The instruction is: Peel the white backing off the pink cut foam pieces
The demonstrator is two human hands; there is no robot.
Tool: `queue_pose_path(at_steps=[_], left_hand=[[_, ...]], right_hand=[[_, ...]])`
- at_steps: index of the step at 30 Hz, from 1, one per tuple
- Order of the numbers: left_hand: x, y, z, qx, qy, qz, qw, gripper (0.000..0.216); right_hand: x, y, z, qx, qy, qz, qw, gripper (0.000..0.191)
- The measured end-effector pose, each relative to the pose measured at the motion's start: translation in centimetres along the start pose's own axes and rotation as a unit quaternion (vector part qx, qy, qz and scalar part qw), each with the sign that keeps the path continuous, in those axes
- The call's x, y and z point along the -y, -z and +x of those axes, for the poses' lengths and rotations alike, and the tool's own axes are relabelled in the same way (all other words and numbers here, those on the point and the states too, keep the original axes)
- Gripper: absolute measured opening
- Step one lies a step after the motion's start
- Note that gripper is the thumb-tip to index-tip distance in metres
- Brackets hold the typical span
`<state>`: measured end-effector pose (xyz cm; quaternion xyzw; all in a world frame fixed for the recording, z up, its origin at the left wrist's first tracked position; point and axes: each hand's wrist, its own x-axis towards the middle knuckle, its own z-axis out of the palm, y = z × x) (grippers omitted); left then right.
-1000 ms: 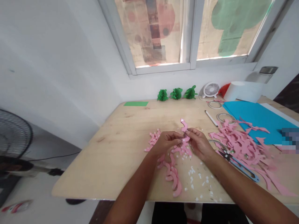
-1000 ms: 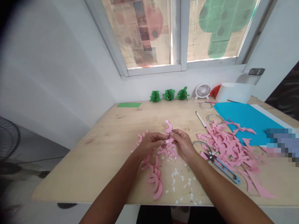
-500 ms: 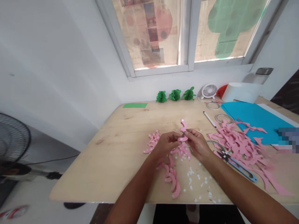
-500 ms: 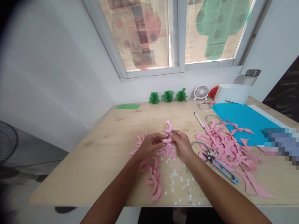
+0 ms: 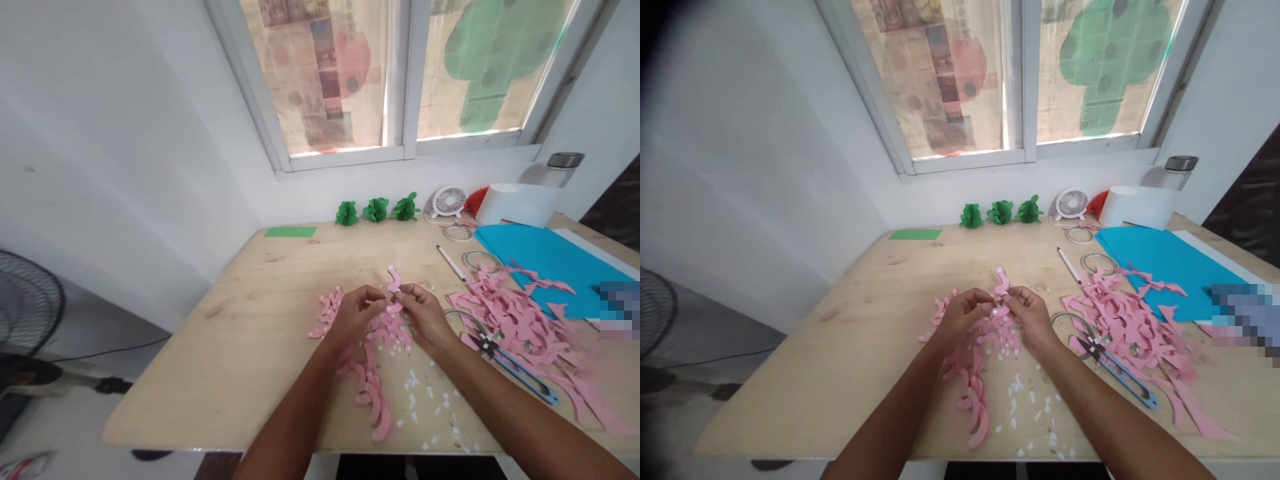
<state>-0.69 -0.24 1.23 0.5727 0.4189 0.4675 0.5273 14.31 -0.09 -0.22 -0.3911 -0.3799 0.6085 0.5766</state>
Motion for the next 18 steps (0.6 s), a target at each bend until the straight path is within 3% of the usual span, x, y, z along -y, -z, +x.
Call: queue_pose_path(at_steps=[4, 11, 18], left_hand=[[-0.06, -0.1, 0.22, -0.005, 0.027, -0.049, 0.998, 0.032], [-0.22, -0.21, -0.01, 0.005, 0.033, -0.097, 0.995, 0.024], [0.55, -0.44, 0.22, -0.041, 0.001, -0.029, 0.999, 0.019]], right_hand=[[-0.1, -0.11, -0.15, 0.009, 0.014, -0.047, 0.999, 0.026], [-0.66, -0.25, -0.53, 0.068, 0.026, -0.106, 0.992, 0.021], [-0.36, -0.08, -0.8, 0.037, 0.094, -0.233, 0.967, 0.025]])
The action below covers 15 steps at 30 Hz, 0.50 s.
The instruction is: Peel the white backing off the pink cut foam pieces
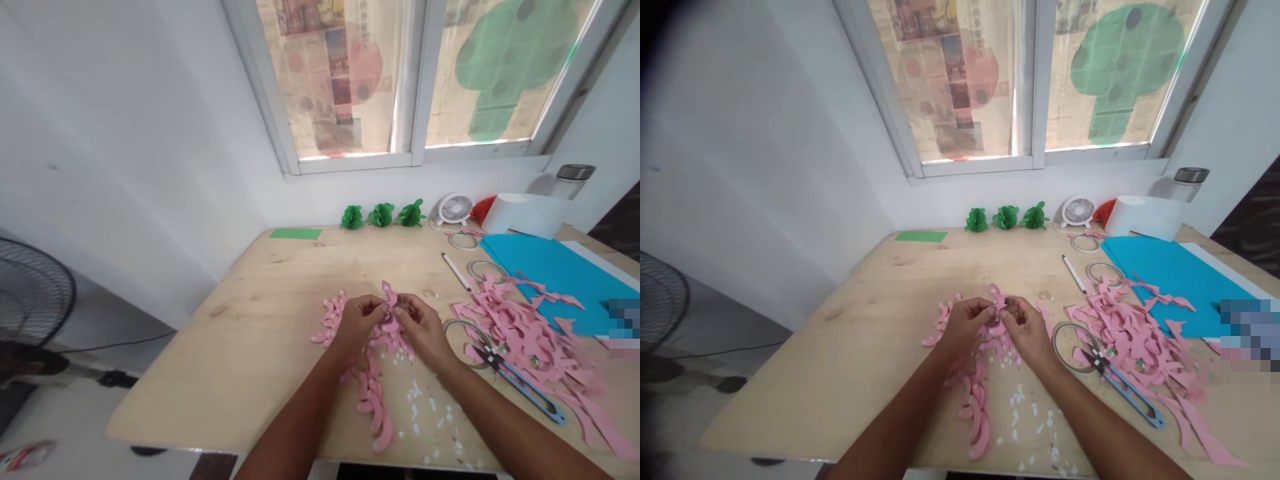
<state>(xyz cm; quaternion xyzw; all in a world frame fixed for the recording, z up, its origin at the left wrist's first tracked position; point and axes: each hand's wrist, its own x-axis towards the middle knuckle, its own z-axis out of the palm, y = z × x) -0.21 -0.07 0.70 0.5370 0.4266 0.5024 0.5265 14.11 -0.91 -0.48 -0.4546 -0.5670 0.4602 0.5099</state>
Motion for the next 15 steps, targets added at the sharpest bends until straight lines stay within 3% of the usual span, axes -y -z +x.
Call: queue_pose_path(at_steps=[7, 15], left_hand=[[0.3, -0.2, -0.3, -0.035, -0.043, 0.141, 0.988, 0.019], [-0.9, -1.5, -0.5, -0.108, -0.092, 0.329, 0.933, 0.017]], right_hand=[[0.5, 0.2, -0.3, -0.015, 0.09, -0.192, 0.977, 0.031], [-0.5, 0.0, -0.6, -0.035, 0.191, -0.322, 0.927, 0.034]])
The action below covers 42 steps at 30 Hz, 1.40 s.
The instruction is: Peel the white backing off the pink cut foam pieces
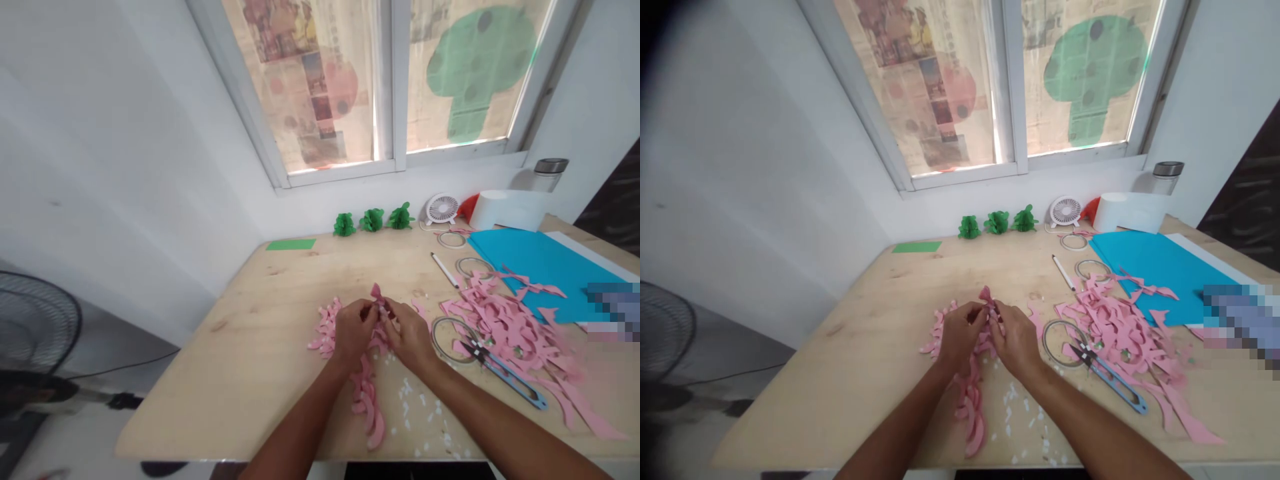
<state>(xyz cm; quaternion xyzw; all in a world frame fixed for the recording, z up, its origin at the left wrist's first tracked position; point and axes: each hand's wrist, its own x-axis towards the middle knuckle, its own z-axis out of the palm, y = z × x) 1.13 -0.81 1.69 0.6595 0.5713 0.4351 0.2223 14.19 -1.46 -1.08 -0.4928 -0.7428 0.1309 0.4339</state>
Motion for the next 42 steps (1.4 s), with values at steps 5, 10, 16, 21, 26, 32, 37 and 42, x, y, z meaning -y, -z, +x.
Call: queue_pose_path(at_steps=[5, 10, 16, 21, 26, 32, 37, 42], left_hand=[[-0.6, 0.0, 0.4, -0.009, 0.018, 0.037, 0.999, 0.017], [-0.7, -0.4, 0.8, 0.0, 0.057, -0.008, 0.998, 0.016], [-1.7, -0.7, 1.0, -0.005, 0.095, 0.013, 0.995, 0.016], [-2.3, -0.4, 0.8, 0.021, 0.183, -0.14, 0.973, 0.02], [-2.6, -0.7, 0.5, 0.027, 0.234, -0.215, 0.948, 0.025], [-2.5, -2.0, 0.9, -0.006, 0.257, -0.205, 0.944, 0.031], [-2.8, -2.2, 1.2, 0.021, 0.256, -0.225, 0.94, 0.035], [-2.7, -2.6, 1.5, -0.01, 0.268, -0.254, 0.929, 0.034]], right_hand=[[-0.1, -0.4, -0.4, -0.038, 0.076, -0.081, 0.993, 0.035], [0.4, -0.1, -0.3, -0.049, 0.103, -0.151, 0.982, 0.032], [1.3, 0.4, -0.3, -0.031, 0.069, -0.155, 0.985, 0.028], [0.2, 1.0, 0.8, -0.019, -0.067, 0.07, 0.995, 0.026], [-2.1, 0.9, 2.0, 0.006, -0.221, 0.349, 0.91, 0.034], [-2.3, 0.5, 1.8, 0.032, -0.198, 0.361, 0.911, 0.026], [-2.4, 0.6, 1.7, 0.032, -0.181, 0.298, 0.937, 0.02], [-2.1, 0.7, 1.4, 0.041, -0.133, 0.248, 0.959, 0.018]])
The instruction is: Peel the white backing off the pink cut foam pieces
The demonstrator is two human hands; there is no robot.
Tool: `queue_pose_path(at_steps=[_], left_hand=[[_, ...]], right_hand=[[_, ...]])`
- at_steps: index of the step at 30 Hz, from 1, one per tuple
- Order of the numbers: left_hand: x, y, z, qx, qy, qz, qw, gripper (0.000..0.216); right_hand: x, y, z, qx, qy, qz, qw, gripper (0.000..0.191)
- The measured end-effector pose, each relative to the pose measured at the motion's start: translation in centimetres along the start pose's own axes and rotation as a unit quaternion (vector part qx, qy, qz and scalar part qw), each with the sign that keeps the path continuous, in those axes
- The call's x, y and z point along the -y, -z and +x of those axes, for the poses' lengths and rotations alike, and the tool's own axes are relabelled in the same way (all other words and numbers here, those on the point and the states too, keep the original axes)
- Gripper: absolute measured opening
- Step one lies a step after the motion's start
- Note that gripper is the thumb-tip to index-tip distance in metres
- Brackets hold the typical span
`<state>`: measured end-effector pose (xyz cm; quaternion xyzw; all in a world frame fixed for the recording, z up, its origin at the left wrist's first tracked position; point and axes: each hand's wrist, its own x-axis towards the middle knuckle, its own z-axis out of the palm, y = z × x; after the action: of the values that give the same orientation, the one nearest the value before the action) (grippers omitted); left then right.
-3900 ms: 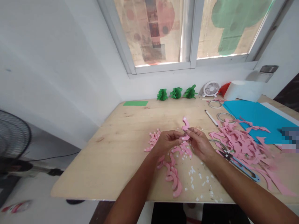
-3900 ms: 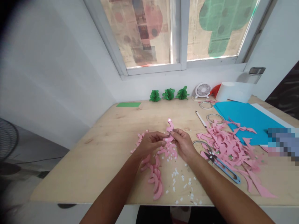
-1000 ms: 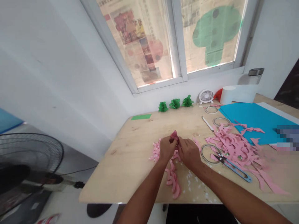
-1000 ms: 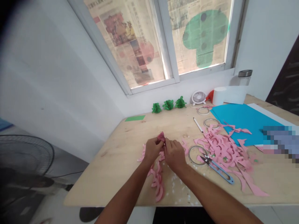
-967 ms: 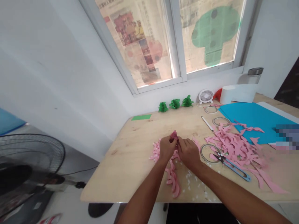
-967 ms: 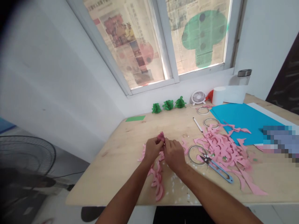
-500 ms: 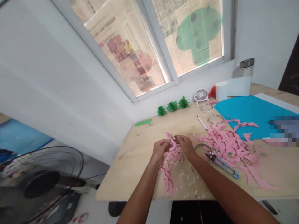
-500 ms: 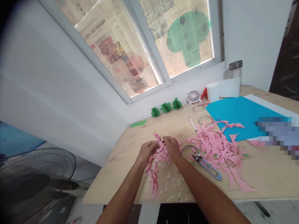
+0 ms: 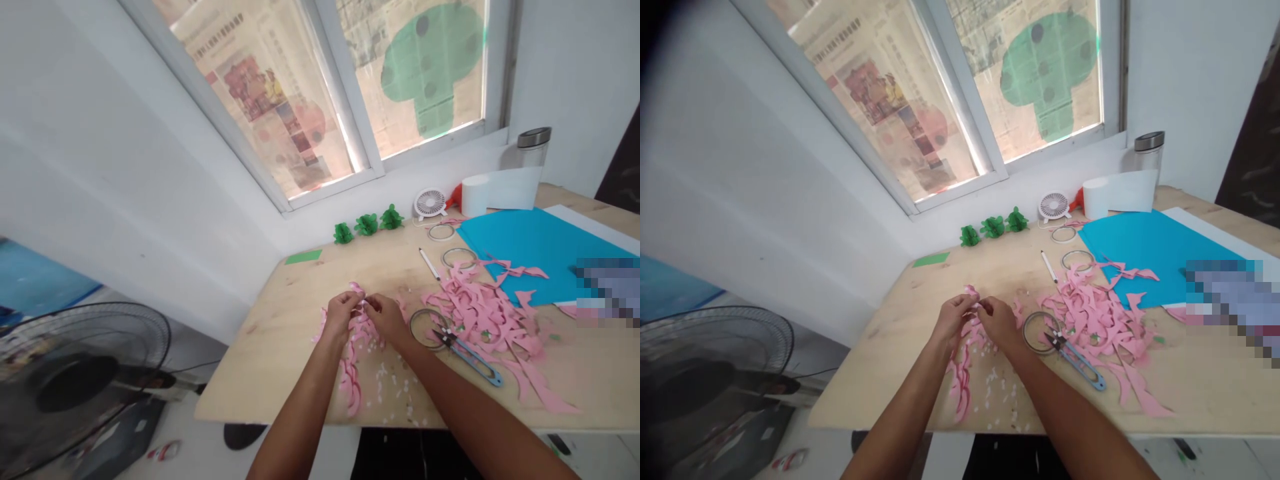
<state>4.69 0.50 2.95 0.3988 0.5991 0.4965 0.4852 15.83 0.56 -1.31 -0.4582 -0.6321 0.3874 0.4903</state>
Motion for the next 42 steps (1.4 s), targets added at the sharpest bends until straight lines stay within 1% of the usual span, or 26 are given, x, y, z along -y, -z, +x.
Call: queue_pose_path(at_steps=[2, 6, 9, 12, 15, 20, 21, 23, 24, 25, 26, 28, 29, 31, 34, 36, 38, 40, 41, 42], left_hand=[[0.2, -0.1, 0.1, -0.013, -0.012, -0.019, 1.0, 0.035], [0.5, 0.8, -0.3, -0.005, -0.01, -0.027, 1.0, 0.034], [0.5, 2.2, -1.0, 0.04, 0.012, -0.02, 0.999, 0.037], [0.8, 3.6, -1.6, 0.05, 0.019, -0.018, 0.998, 0.036], [1.2, 4.2, -1.7, 0.058, 0.012, -0.022, 0.998, 0.034], [1.8, 4.1, -1.4, 0.061, 0.002, -0.021, 0.998, 0.029], [2.0, 4.0, -1.4, 0.056, -0.001, -0.016, 0.998, 0.027], [2.4, 3.8, -1.5, 0.024, -0.022, -0.002, 0.999, 0.022], [2.6, 3.6, -1.5, 0.003, -0.041, 0.007, 0.999, 0.019], [2.8, 3.4, -1.6, -0.021, -0.059, 0.017, 0.998, 0.018], [3.0, 3.1, -1.6, -0.039, -0.077, 0.028, 0.996, 0.017], [3.2, 2.3, -1.7, -0.077, -0.108, 0.054, 0.99, 0.016], [3.3, 1.9, -1.8, -0.092, -0.123, 0.064, 0.986, 0.016], [3.1, 1.0, -1.9, -0.113, -0.142, 0.082, 0.98, 0.017], [2.7, -0.1, -2.1, -0.148, -0.15, 0.111, 0.971, 0.015], [2.4, -0.4, -2.2, -0.155, -0.153, 0.108, 0.97, 0.015], [2.1, -0.3, -2.2, -0.139, -0.15, 0.071, 0.976, 0.015], [1.8, 0.1, -2.2, -0.108, -0.125, 0.008, 0.986, 0.017], [1.7, 0.4, -2.1, -0.088, -0.105, -0.025, 0.99, 0.019], [1.6, 0.8, -2.1, -0.069, -0.081, -0.054, 0.993, 0.021]], right_hand=[[0.1, -0.1, -0.2, 0.003, 0.011, -0.024, 1.0, 0.018], [0.1, -0.3, -0.5, 0.008, 0.024, -0.037, 0.999, 0.02], [0.1, -0.4, -0.4, 0.04, 0.012, 0.024, 0.999, 0.024], [0.1, -0.4, -0.3, 0.045, 0.01, 0.067, 0.997, 0.027], [0.1, -0.4, -0.3, 0.053, 0.017, 0.044, 0.997, 0.026], [-0.3, -0.4, -0.3, 0.078, 0.02, 0.002, 0.997, 0.026], [-0.3, -0.4, -0.4, 0.08, 0.027, -0.02, 0.996, 0.026], [-0.2, -0.6, -0.6, 0.073, 0.053, -0.096, 0.991, 0.025], [-0.1, -0.7, -0.7, 0.058, 0.073, -0.144, 0.985, 0.024], [0.1, -0.8, -0.9, 0.023, 0.101, -0.195, 0.975, 0.023], [0.4, -0.9, -1.1, -0.008, 0.135, -0.248, 0.959, 0.023], [1.1, -1.0, -1.5, -0.054, 0.193, -0.352, 0.914, 0.023], [1.5, -1.0, -1.6, -0.062, 0.216, -0.391, 0.893, 0.024], [2.2, -0.9, -1.8, -0.064, 0.247, -0.438, 0.862, 0.025], [2.9, -0.7, -1.9, -0.073, 0.258, -0.468, 0.842, 0.027], [2.9, -0.6, -1.9, -0.075, 0.255, -0.462, 0.846, 0.028], [2.6, -0.5, -1.9, -0.084, 0.237, -0.429, 0.868, 0.029], [2.1, -0.4, -1.7, -0.1, 0.193, -0.366, 0.905, 0.03], [1.9, -0.3, -1.6, -0.097, 0.164, -0.326, 0.926, 0.031], [1.7, -0.3, -1.5, -0.079, 0.138, -0.282, 0.946, 0.032]])
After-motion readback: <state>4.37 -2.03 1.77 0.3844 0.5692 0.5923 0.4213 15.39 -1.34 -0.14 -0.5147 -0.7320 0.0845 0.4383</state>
